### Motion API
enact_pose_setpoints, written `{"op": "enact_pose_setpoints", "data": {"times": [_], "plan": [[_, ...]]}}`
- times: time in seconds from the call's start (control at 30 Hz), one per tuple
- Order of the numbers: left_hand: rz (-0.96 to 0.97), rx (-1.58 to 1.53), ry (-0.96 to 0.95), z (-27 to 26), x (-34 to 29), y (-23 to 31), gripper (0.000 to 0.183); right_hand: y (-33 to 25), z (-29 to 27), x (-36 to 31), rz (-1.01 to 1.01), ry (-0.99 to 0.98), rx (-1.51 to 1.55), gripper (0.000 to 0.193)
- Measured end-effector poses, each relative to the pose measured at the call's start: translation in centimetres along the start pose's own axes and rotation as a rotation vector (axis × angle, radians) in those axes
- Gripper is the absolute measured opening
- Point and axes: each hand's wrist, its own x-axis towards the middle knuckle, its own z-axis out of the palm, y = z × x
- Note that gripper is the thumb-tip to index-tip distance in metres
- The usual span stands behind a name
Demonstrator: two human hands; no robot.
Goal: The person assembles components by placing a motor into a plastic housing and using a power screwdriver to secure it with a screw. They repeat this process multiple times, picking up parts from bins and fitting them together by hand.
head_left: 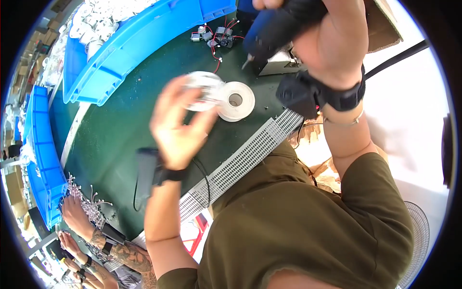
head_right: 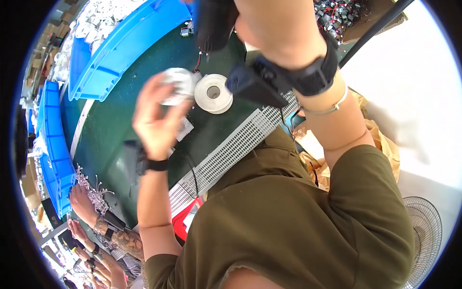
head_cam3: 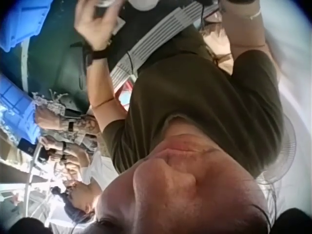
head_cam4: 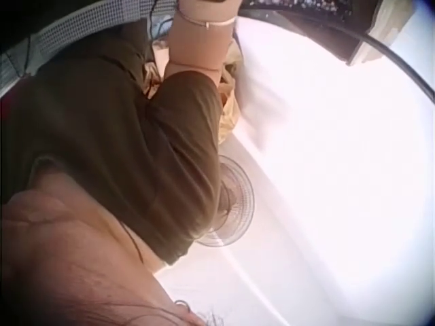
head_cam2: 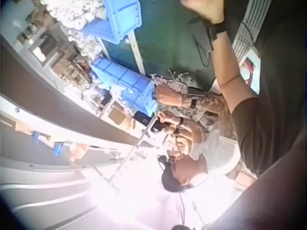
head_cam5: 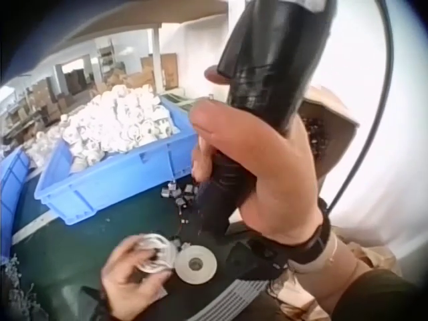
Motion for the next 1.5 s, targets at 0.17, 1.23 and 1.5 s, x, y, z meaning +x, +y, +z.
{"op": "enact_pose_setpoints", "data": {"times": [0.17,1.23,1.5], "plan": [[-0.276,0.701,0.155,-15.5,-0.3,-8.1,0.021,1.7,2.0,-0.6,0.722,0.045,0.185,0.031],[-0.278,-0.217,0.017,-6.3,7.1,0.9,0.009,2.2,3.5,-6.5,1.086,-0.372,0.859,0.026],[0.064,1.029,-0.483,-16.5,23.9,-19.2,0.046,1.6,2.9,-5.3,0.791,-0.606,0.560,0.021]]}}
